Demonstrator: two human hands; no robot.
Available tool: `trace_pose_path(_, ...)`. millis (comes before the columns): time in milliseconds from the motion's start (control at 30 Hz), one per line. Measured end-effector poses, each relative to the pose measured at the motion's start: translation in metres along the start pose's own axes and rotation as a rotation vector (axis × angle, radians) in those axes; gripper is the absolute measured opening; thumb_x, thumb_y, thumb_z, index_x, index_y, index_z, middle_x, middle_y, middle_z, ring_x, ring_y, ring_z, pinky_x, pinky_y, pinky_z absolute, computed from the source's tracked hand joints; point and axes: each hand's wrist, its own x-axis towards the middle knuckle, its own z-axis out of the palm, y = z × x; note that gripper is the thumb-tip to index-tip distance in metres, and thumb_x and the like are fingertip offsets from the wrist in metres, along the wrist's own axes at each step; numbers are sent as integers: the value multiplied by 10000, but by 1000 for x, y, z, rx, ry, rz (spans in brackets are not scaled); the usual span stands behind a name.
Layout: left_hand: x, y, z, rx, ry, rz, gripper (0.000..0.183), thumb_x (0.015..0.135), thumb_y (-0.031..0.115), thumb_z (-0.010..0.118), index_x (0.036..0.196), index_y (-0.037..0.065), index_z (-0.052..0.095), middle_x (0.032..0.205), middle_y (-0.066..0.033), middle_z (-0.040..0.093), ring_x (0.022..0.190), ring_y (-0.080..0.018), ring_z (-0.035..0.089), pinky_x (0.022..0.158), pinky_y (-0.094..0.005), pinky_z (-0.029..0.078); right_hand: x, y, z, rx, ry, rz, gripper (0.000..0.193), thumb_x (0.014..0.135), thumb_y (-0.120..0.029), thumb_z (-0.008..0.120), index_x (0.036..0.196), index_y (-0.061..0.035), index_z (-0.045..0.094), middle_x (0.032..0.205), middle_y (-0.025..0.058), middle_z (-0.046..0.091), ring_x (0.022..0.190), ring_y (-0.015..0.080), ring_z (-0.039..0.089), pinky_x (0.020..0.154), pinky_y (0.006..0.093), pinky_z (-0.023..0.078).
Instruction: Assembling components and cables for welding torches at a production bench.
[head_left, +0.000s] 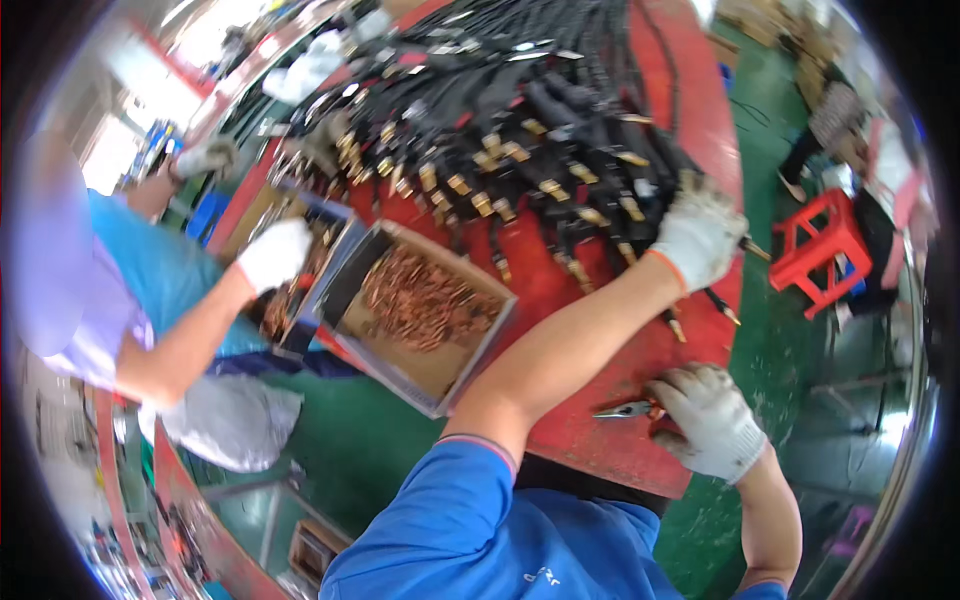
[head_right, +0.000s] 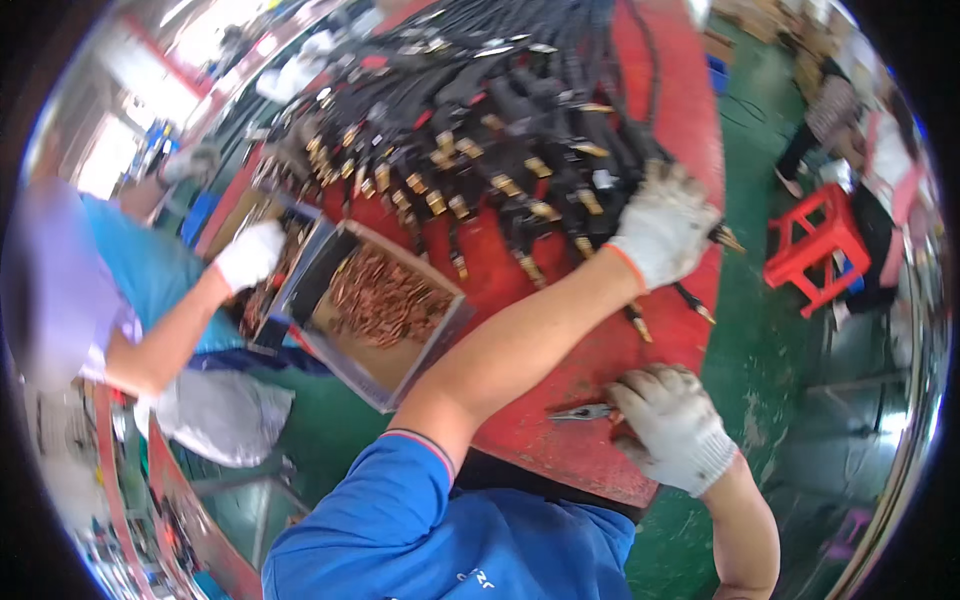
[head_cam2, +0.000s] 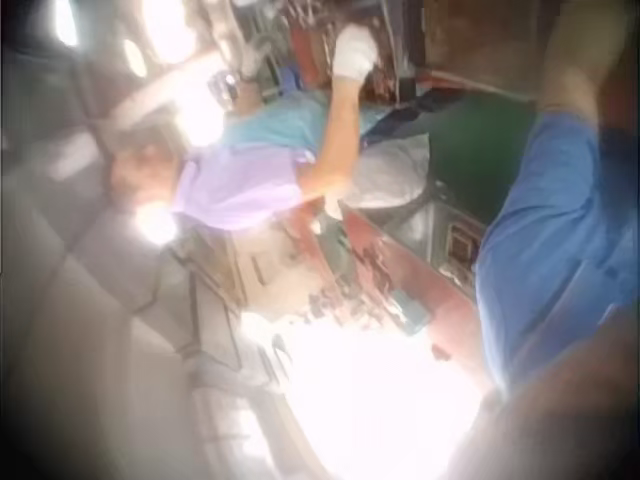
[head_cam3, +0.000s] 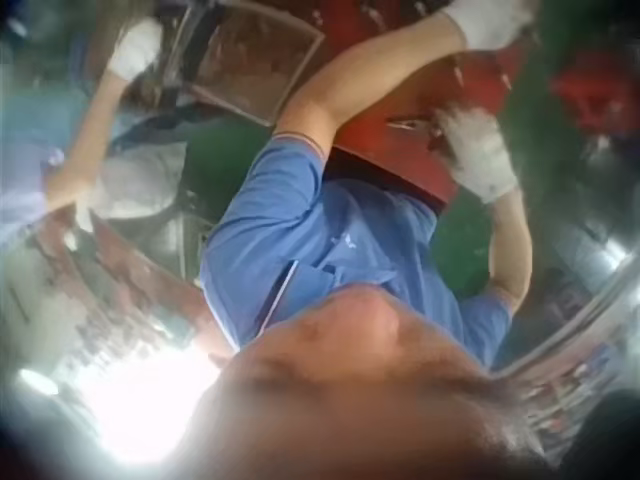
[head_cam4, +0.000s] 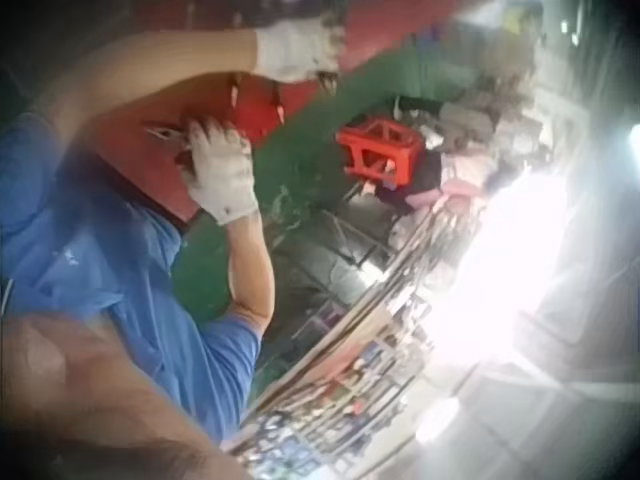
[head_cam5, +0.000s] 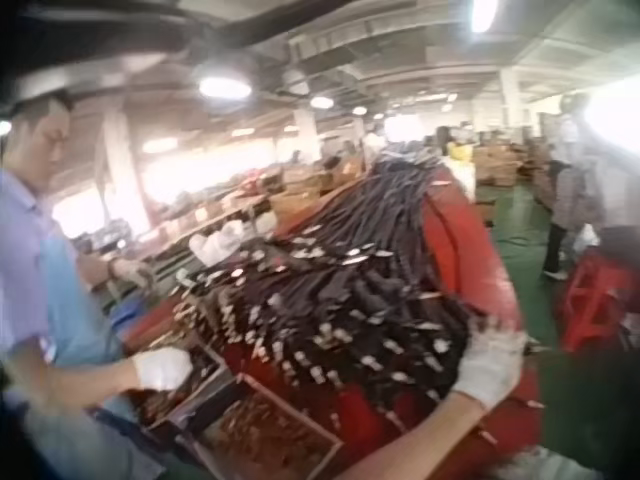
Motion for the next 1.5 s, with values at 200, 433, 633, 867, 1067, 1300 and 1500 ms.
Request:
trace_pose_path(200, 34, 17, -1, 91, -57, 86, 304, 941, 319, 735, 1199, 158, 723, 1291, -91, 671, 1325, -325, 563, 1132, -540, 413, 2, 0, 9, 38, 59, -58, 341, 786, -258, 790, 1073, -89, 716, 996, 119, 692, 963, 338, 711, 854, 494, 583)
trace_pose_path(433, 89, -6, -73, 16, -178, 135, 208, 991, 189, 696, 1170, 103, 758, 1090, -163, 784, 1090, -401, 740, 979, -506, 582, -13, 5, 31, 640, 441, 16, 306, 789, -161, 765, 1080, -71, 735, 1050, 131, 726, 959, 352, 739, 847, 507, 610)
trace_pose_path(633, 69, -92, -149, -150, -273, 454, 211, 979, -20, 700, 1172, 64, 716, 1282, -153, 759, 1269, -383, 707, 1117, -459, 558, -40, 13, 45, 1316, 451, 203, 494, 848, -75, 682, 1336, -4, 693, 1107, 160, 704, 977, 268, 732, 902, 387, 591)
trace_pose_path(867, 22, -161, -198, 68, -206, 301, 311, 923, -47, 723, 1207, 75, 749, 1423, -196, 721, 1406, -408, 637, 1189, -504, 517, -39, 16, 49, 1312, 451, 174, 447, 869, -116, 689, 1306, -26, 702, 1120, 181, 704, 957, 320, 750, 877, 415, 603)
trace_pose_path(1067, -20, -159, -200, 312, -519, 168, 538, 853, -127, 575, 1312, 111, 723, 1517, -187, 667, 1460, -414, 590, 1243, -495, 475, -39, 21, 53, 1323, 468, 136, 439, 868, -113, 688, 1299, -29, 704, 1115, 180, 701, 933, 318, 745, 870, 416, 604)
trace_pose_path(1300, 38, -96, -184, 195, -295, 306, 343, 944, 64, 679, 1280, 103, 731, 1310, -126, 754, 1261, -354, 695, 1124, -483, 531, -30, 21, 79, 1681, 537, 194, 503, 893, 13, 603, 1395, -11, 640, 1161, 93, 713, 989, 172, 670, 928, 350, 572)
trace_pose_path(1500, 84, -20, -85, 282, -581, 294, 513, 903, 379, 811, 1345, 131, 726, 1426, -116, 670, 1379, -364, 609, 1134, -492, 521, -32, 30, 74, 2234, 631, 291, 556, 911, 19, 510, 1466, 45, 554, 1190, 103, 656, 995, 179, 655, 916, 324, 560)
